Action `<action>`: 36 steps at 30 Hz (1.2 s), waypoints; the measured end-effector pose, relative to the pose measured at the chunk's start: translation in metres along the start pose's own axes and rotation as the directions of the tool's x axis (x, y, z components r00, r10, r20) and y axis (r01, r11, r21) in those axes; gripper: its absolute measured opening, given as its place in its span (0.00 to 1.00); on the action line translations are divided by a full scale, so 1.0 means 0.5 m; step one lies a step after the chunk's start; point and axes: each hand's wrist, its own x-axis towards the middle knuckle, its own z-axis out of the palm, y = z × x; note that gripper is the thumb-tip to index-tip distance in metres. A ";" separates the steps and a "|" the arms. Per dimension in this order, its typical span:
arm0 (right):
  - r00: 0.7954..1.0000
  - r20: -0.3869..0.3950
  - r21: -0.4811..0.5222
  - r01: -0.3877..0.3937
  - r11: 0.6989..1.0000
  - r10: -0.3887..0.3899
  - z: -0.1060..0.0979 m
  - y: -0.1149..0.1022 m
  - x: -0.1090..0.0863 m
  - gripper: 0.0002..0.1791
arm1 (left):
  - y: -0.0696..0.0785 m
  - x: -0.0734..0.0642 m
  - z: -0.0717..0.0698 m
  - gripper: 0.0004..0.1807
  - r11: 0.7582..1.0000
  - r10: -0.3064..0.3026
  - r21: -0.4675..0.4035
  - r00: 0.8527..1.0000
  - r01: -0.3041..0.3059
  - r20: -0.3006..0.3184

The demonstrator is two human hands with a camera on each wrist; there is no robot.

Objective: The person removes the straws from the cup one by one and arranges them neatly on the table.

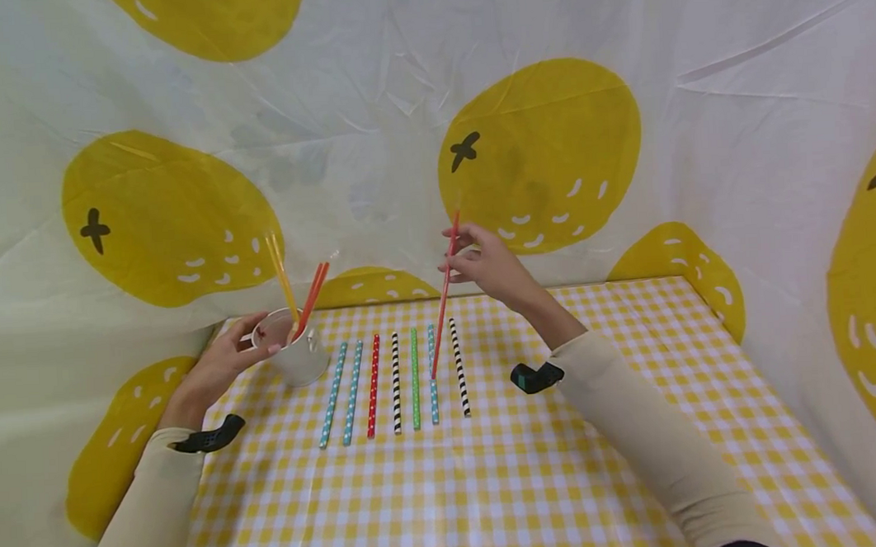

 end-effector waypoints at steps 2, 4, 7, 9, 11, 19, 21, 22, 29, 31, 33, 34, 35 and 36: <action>1.000 0.007 -0.011 -0.013 1.000 0.013 -0.012 0.005 -0.009 0.22 | 0.000 -0.001 0.000 0.47 1.000 0.003 0.004 1.000 -0.003 0.000; 1.000 0.020 -0.031 -0.022 0.999 0.023 -0.025 0.012 -0.017 0.22 | -0.001 -0.001 0.000 0.47 1.000 0.005 0.003 1.000 -0.005 -0.002; 0.998 0.026 -0.065 -0.055 0.996 0.057 -0.042 0.021 -0.028 0.23 | -0.004 0.000 -0.001 0.47 1.000 0.007 0.009 1.000 -0.007 -0.003; 0.996 0.026 -0.078 -0.080 0.994 0.082 -0.052 0.028 -0.034 0.24 | -0.006 -0.001 -0.002 0.47 1.000 0.009 0.007 1.000 -0.008 -0.006; 0.994 0.016 -0.085 -0.110 0.990 0.112 -0.061 0.035 -0.042 0.25 | -0.008 -0.001 -0.002 0.47 1.000 0.010 0.008 1.000 -0.010 -0.006; 0.973 0.017 -0.148 -0.226 0.963 0.231 -0.099 0.057 -0.077 0.29 | -0.002 -0.004 0.002 0.47 1.000 0.017 0.004 1.000 -0.017 -0.006; 0.967 0.030 -0.164 -0.246 0.955 0.254 -0.109 0.062 -0.085 0.31 | -0.001 -0.003 0.002 0.47 1.000 0.016 0.008 1.000 -0.016 -0.010; 0.964 0.041 -0.170 -0.253 0.953 0.263 -0.113 0.065 -0.089 0.32 | -0.001 -0.003 0.002 0.47 1.000 0.016 0.009 1.000 -0.015 -0.008; 0.936 0.098 -0.199 -0.314 0.928 0.337 -0.140 0.091 -0.113 0.37 | -0.002 -0.003 0.000 0.47 1.000 0.011 -0.010 1.000 -0.011 -0.008; 0.928 0.098 -0.194 -0.337 0.921 0.360 -0.148 0.101 -0.119 0.36 | -0.001 -0.003 0.000 0.47 1.000 0.010 -0.012 1.000 -0.010 -0.009; 0.923 0.089 -0.193 -0.353 0.916 0.374 -0.156 0.111 -0.125 0.36 | -0.001 -0.003 -0.001 0.47 1.000 0.008 -0.013 1.000 -0.008 -0.004; 0.922 0.086 -0.199 -0.356 0.913 0.378 -0.160 0.117 -0.128 0.36 | 0.000 -0.004 -0.001 0.48 1.000 0.009 -0.010 1.000 -0.009 0.001; 0.920 0.080 -0.203 -0.363 0.909 0.385 -0.163 0.122 -0.130 0.36 | 0.000 -0.004 -0.001 0.48 1.000 0.008 -0.011 1.000 -0.008 0.000; 0.917 0.072 -0.207 -0.372 0.905 0.393 -0.167 0.128 -0.132 0.35 | 0.000 -0.005 -0.001 0.47 1.000 0.007 -0.015 1.000 -0.007 0.001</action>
